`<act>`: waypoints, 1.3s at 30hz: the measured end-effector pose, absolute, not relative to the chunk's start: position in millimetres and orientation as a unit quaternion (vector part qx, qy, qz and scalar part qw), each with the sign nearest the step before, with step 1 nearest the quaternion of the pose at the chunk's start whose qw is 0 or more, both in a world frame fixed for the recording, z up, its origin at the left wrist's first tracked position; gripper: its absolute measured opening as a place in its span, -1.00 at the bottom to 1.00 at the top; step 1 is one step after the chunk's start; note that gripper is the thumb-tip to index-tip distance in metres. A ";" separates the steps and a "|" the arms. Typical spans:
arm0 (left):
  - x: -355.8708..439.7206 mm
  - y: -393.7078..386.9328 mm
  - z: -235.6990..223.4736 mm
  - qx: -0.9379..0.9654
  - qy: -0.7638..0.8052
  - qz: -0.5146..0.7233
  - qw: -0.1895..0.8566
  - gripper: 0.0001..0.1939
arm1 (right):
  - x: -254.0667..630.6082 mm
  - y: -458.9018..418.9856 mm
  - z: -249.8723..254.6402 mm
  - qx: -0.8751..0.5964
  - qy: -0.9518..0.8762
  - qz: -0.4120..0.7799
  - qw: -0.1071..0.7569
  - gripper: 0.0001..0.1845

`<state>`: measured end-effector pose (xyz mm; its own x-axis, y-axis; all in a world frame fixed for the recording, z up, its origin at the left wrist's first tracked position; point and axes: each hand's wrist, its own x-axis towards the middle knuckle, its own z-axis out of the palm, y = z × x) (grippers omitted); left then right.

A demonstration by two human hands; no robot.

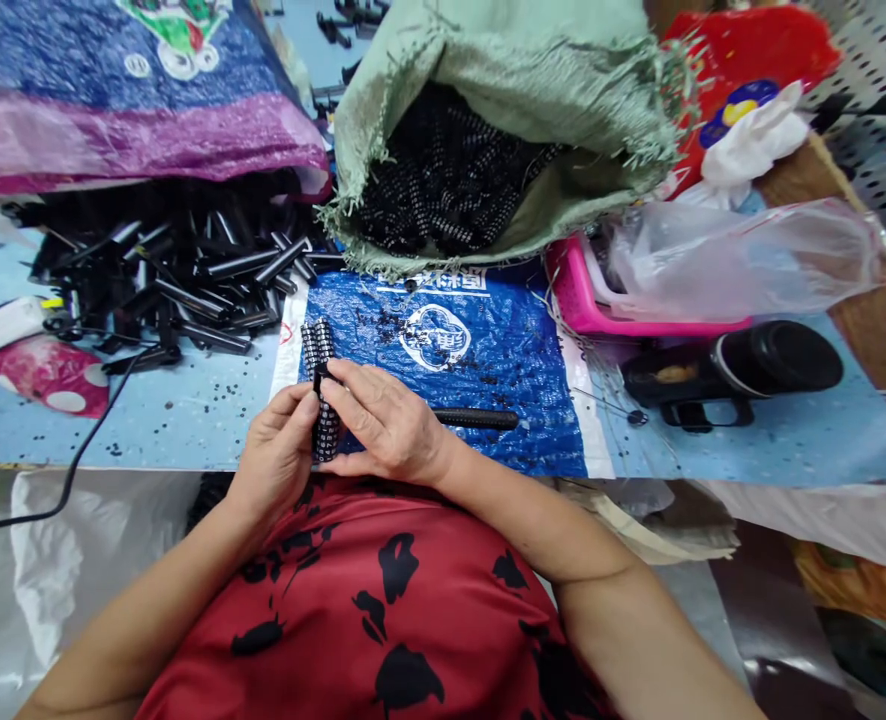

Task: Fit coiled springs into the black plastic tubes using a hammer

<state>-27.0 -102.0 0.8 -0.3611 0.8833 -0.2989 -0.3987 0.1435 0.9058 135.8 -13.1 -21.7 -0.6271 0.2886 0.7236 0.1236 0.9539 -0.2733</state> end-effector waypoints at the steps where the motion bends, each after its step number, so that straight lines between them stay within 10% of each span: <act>1: -28.7 -102.1 1.7 0.204 0.538 0.613 0.541 -0.61 | 135.6 -13.5 -22.5 -0.113 -0.898 0.096 0.413 0.07; 11: -52.2 -109.2 -3.3 0.165 0.538 0.537 0.628 -0.51 | 147.2 -12.0 -28.1 -0.135 -0.911 0.187 0.343 0.20; 18: -97.7 -126.8 -21.1 0.542 0.711 0.334 0.298 -0.76 | 214.3 -19.9 -42.9 -0.314 -0.925 0.039 0.209 -0.82; 24: -112.5 -108.1 -19.5 0.551 0.720 0.201 0.371 -0.60 | 195.7 -35.6 -23.6 -0.279 -0.898 0.095 0.327 -0.78; 39: -114.4 -68.5 -19.2 0.538 0.684 0.171 0.462 -0.55 | 152.5 -44.6 -20.1 -0.115 -0.966 0.124 0.195 -0.72</act>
<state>-114.4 -68.5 -19.2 0.0064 0.8941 -0.4478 0.5781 0.3621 0.7313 152.5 -44.6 -20.1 -0.8973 0.2707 0.3485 0.1738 0.9427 -0.2847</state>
